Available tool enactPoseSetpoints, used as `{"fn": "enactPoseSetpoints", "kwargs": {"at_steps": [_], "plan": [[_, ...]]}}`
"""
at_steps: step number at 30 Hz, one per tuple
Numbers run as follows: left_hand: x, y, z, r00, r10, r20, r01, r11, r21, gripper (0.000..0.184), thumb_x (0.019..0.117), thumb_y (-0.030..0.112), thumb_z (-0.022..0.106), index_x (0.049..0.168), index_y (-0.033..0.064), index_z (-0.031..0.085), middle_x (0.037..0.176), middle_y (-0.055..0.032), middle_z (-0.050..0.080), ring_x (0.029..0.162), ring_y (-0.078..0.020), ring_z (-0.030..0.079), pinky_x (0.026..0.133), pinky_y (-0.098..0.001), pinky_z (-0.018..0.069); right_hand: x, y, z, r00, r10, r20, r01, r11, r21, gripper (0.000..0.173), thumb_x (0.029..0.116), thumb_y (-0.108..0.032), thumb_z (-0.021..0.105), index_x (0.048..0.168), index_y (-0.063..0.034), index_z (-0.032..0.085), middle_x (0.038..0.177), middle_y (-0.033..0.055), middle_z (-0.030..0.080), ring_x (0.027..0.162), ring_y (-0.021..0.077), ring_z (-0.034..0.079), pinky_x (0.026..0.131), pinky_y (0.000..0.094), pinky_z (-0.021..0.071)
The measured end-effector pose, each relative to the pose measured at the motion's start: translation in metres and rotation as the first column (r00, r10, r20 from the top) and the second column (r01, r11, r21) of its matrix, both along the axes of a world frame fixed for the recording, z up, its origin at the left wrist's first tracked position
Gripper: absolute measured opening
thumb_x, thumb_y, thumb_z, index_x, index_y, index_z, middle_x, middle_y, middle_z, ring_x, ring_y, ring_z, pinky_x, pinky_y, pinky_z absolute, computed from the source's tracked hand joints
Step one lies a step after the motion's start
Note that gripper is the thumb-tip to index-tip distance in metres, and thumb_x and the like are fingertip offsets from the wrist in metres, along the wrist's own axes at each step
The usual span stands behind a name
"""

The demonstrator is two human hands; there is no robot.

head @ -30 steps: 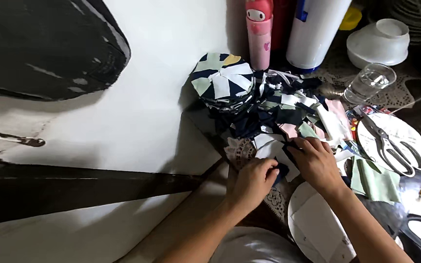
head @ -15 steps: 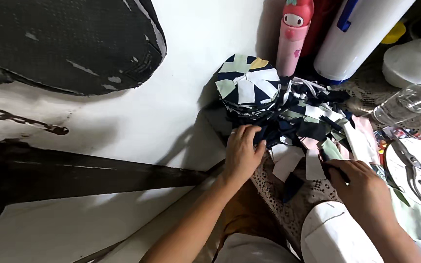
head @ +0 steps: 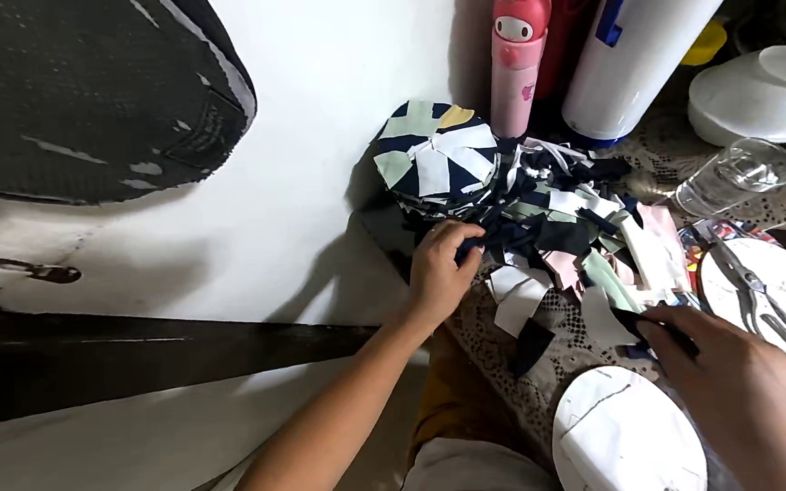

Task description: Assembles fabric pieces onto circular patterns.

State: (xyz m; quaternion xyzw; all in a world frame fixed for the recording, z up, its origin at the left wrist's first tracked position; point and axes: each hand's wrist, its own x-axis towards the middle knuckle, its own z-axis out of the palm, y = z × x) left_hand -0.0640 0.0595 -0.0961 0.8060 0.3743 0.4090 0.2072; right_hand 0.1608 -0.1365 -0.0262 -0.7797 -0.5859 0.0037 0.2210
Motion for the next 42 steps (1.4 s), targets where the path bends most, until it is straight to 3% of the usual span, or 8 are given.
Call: {"fn": "enactPoseSetpoints", "kwargs": {"at_steps": [5,8,14,18,24,28,35,42], "plan": [[0.002,-0.014,-0.009,0.922,-0.281,-0.267,0.249,0.957,-0.149,0.024,0.0917,0.000,0.055,0.095,0.0065,0.078,0.126,-0.0110,0.070,0.130,-0.0298,0.058,0.108,-0.0515,0.0452,-0.016,0.011,-0.038,0.987,0.146,0.061,-0.151,0.984,0.098,0.017,0.0940,-0.010,0.061,0.100,-0.0060,0.077,0.092,0.0151,0.074,0.089,0.0379,0.071,0.075,0.0581,0.0528],[0.011,-0.014,-0.004,0.966,-0.182,-0.184,0.164,0.980,-0.113,0.020,0.0913,0.003,0.056,0.092,0.0037,0.076,0.125,-0.0108,0.070,0.121,-0.0255,0.064,0.100,-0.0457,0.0519,-0.018,0.009,-0.062,0.979,0.190,0.077,-0.193,0.981,0.030,0.022,0.0871,-0.002,0.065,0.106,-0.0067,0.076,0.101,0.0174,0.073,0.094,0.0411,0.070,0.074,0.0594,0.0527],[0.050,0.011,0.025,0.919,-0.059,-0.390,-0.092,0.929,-0.358,0.041,0.1034,0.025,0.061,0.137,0.0006,0.059,0.126,-0.0197,0.067,0.114,-0.0350,0.066,0.099,-0.0546,0.0508,-0.021,0.008,-0.073,0.980,0.183,0.078,-0.184,0.983,0.010,0.029,0.0816,0.003,0.067,0.107,-0.0071,0.077,0.103,0.0172,0.073,0.095,0.0405,0.070,0.077,0.0588,0.0530],[0.058,0.017,0.025,0.948,-0.042,-0.315,-0.096,0.906,-0.411,0.019,0.1018,0.015,0.063,0.113,0.0010,0.069,0.101,-0.0173,0.071,0.090,-0.0298,0.070,0.084,-0.0507,0.0554,-0.021,0.011,-0.081,0.983,0.154,0.097,-0.160,0.985,0.066,0.026,0.0823,0.002,0.065,0.103,-0.0081,0.077,0.099,0.0163,0.073,0.092,0.0395,0.071,0.074,0.0563,0.0536],[0.027,0.014,0.047,0.984,-0.137,-0.113,0.082,0.917,-0.391,0.012,0.1012,0.011,0.064,0.108,0.0026,0.066,0.094,-0.0091,0.068,0.078,-0.0142,0.064,0.074,-0.0337,0.0550,-0.020,0.010,-0.085,0.985,0.154,0.071,-0.161,0.982,0.102,0.025,0.0838,0.001,0.062,0.102,-0.0080,0.077,0.100,0.0164,0.073,0.092,0.0396,0.070,0.074,0.0563,0.0535],[0.019,0.015,0.061,0.877,-0.359,-0.319,0.141,0.828,-0.543,0.012,0.0966,0.011,0.070,0.107,0.0040,0.071,0.097,-0.0089,0.070,0.086,-0.0168,0.067,0.081,-0.0379,0.0563,-0.020,0.011,-0.086,0.985,0.151,0.080,-0.160,0.980,0.119,0.024,0.0830,0.001,0.064,0.101,-0.0075,0.078,0.098,0.0162,0.073,0.092,0.0397,0.070,0.074,0.0560,0.0540],[0.099,0.051,0.081,0.830,-0.120,-0.545,0.073,0.992,-0.108,0.027,0.1034,0.006,0.052,0.122,-0.0032,0.069,0.118,-0.0241,0.068,0.110,-0.0399,0.067,0.098,-0.0563,0.0505,-0.022,0.012,-0.088,0.989,0.122,0.080,-0.132,0.982,0.135,0.024,0.0812,0.001,0.069,0.100,-0.0095,0.079,0.099,0.0145,0.074,0.093,0.0381,0.071,0.074,0.0548,0.0552],[0.167,0.088,0.083,0.638,-0.037,-0.769,-0.136,0.978,-0.160,0.031,0.1019,0.016,0.057,0.122,-0.0075,0.062,0.117,-0.0304,0.065,0.115,-0.0470,0.063,0.092,-0.0632,0.0501,-0.023,0.012,-0.091,0.993,0.091,0.074,-0.101,0.983,0.155,0.024,0.0792,-0.002,0.071,0.099,-0.0120,0.079,0.098,0.0114,0.074,0.094,0.0347,0.071,0.074,0.0518,0.0557]]}}
